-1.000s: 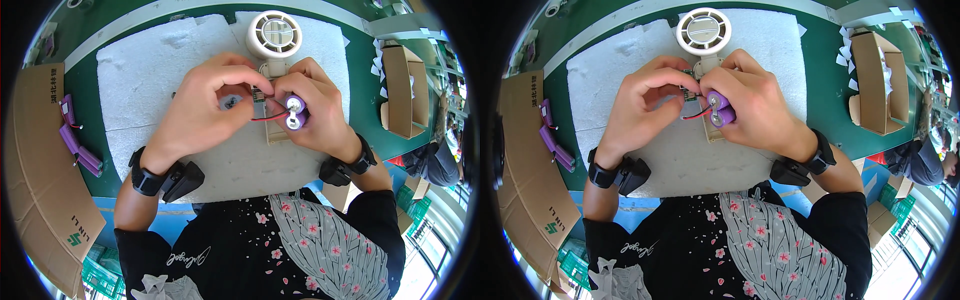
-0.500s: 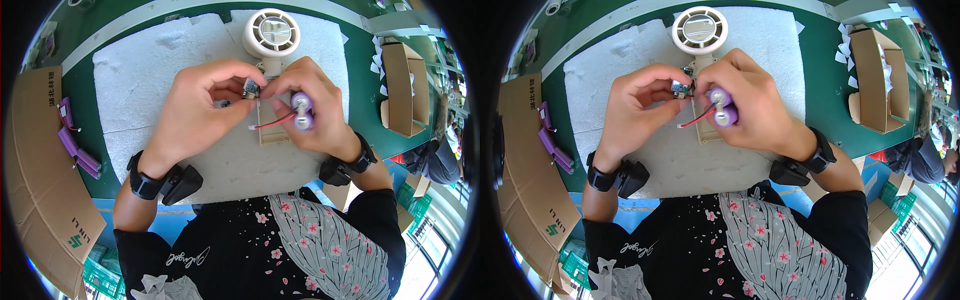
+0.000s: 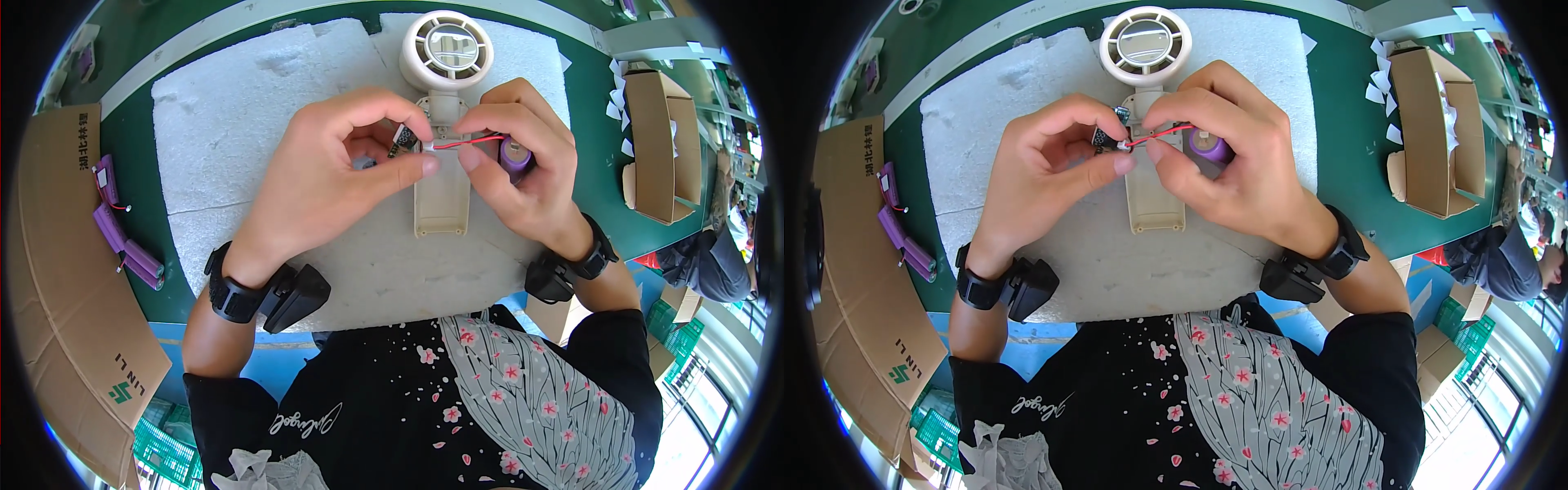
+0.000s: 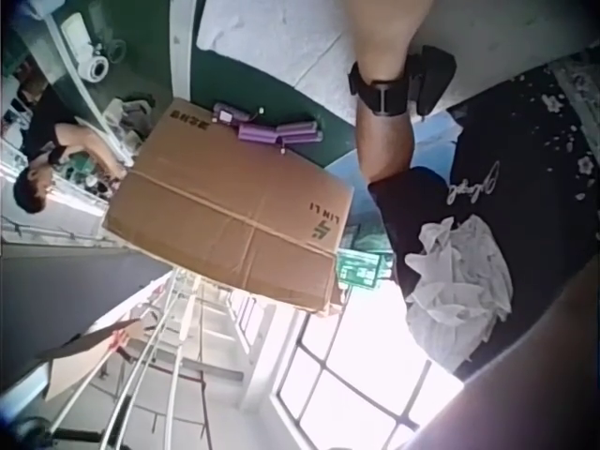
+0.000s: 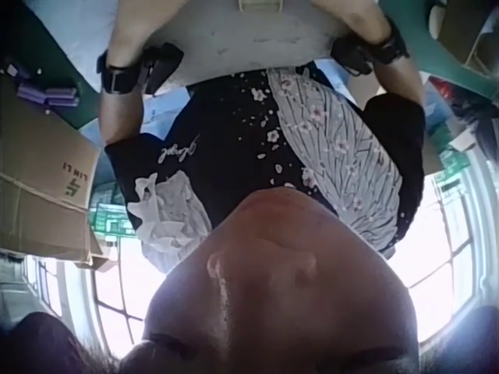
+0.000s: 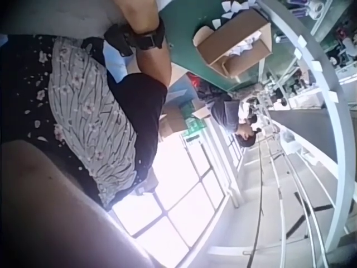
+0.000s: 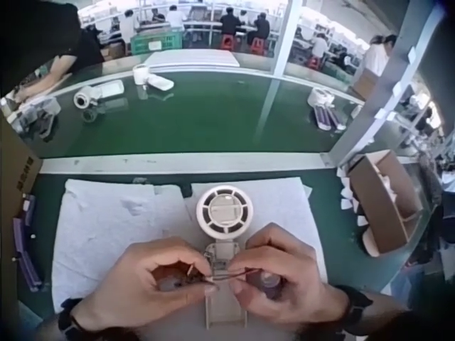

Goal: Assemble a portable fan by inserting rechargeable batteries and connecting the internal circuit board to the housing.

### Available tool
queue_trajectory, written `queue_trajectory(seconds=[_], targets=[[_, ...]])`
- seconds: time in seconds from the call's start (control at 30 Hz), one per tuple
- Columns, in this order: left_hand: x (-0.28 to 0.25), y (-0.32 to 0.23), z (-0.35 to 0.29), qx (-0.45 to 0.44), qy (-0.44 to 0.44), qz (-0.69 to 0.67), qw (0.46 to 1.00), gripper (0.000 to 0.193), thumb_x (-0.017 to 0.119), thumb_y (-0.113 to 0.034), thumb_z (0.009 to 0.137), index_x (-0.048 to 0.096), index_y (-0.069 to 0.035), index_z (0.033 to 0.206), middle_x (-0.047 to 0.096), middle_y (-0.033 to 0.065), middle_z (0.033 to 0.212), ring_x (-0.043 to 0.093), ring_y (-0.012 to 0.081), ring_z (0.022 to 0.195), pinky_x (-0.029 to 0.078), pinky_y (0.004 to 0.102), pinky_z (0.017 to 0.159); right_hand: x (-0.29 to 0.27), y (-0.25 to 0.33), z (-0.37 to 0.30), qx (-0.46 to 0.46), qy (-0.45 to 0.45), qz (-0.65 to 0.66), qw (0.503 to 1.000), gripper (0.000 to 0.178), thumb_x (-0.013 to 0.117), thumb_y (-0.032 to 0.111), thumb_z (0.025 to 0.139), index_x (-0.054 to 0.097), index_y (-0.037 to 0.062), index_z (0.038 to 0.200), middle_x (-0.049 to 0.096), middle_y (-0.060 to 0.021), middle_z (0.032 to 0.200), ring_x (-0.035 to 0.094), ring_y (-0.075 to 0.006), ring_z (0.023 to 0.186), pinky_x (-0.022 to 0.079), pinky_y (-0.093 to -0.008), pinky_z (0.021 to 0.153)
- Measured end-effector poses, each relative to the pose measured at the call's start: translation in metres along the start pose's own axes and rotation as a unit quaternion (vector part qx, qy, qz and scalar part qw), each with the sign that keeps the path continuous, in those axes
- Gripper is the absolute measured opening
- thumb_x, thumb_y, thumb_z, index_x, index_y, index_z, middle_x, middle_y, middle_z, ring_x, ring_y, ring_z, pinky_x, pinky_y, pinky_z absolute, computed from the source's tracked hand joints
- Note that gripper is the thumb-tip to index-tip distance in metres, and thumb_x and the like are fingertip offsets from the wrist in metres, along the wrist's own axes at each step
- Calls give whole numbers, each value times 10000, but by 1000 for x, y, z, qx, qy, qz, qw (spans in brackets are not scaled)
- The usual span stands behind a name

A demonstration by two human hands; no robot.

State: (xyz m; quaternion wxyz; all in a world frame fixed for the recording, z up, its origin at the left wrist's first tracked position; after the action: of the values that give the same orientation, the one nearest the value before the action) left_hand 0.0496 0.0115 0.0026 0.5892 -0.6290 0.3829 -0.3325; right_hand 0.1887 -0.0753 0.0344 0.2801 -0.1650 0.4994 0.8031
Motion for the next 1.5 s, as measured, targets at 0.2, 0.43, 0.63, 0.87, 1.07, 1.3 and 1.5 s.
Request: queue_trajectory(seconds=[0.2,0.43,0.63,0.87,1.07,1.3,1.5], targets=[[-1,-1,-1,-13,-20,-8,1000,174,702,-51,875,630,19,1016,636,41,941,596,91,837,501,228,718,0,3,-1,-33,3,-12,999,121,704,46,823,683,7,936,580,-103,850,533,-144,677,416,-243,580],[-2,-2,-1,10,-39,-10,999,141,678,-64,897,645,24,1002,657,45,874,609,89,755,506,232,660,1,1,2,49,-13,-18,999,126,715,52,831,699,15,950,581,-77,830,508,-116,640,392,-228,545],[-3,0,1,-1,-48,4,999,131,686,-71,892,657,21,981,668,57,864,625,91,751,511,229,650,4,-1,-1,49,-14,-76,996,91,716,44,831,712,29,920,573,-43,802,480,-94,597,370,-223,514],[-3,2,2,-8,-56,3,998,157,723,-98,864,672,22,952,656,25,805,596,41,691,470,185,608,12,0,0,53,29,-80,995,81,713,38,827,713,31,907,565,-34,787,468,-82,585,363,-226,509],[-8,6,2,-37,-15,-88,995,207,712,-21,839,670,17,1038,677,45,860,638,75,756,519,208,692,9,-3,-1,96,40,-17,994,76,713,28,821,707,24,896,560,-38,784,477,-93,602,364,-230,525],[-12,3,2,-58,17,-33,998,317,696,45,821,634,-1,1129,677,62,962,637,95,845,526,222,752,12,-6,-2,89,60,5,994,73,717,17,808,691,6,876,559,-57,793,501,-117,635,380,-239,552],[-12,6,3,-44,13,-39,998,327,688,65,824,624,-6,1137,678,67,993,637,101,876,523,223,750,13,-5,-1,94,57,-11,994,68,715,12,801,671,-12,848,555,-65,792,510,-131,637,395,-245,561]])
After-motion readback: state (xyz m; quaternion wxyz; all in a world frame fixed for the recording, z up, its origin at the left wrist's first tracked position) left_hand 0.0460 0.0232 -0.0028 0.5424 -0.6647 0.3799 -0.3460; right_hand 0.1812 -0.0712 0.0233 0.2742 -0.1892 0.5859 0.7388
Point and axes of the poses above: each hand's wrist, its own z-axis towards the middle knuckle, its own x-axis out of the palm, y = z × x, the point moved 6 cm from there along z, towards the middle knuckle
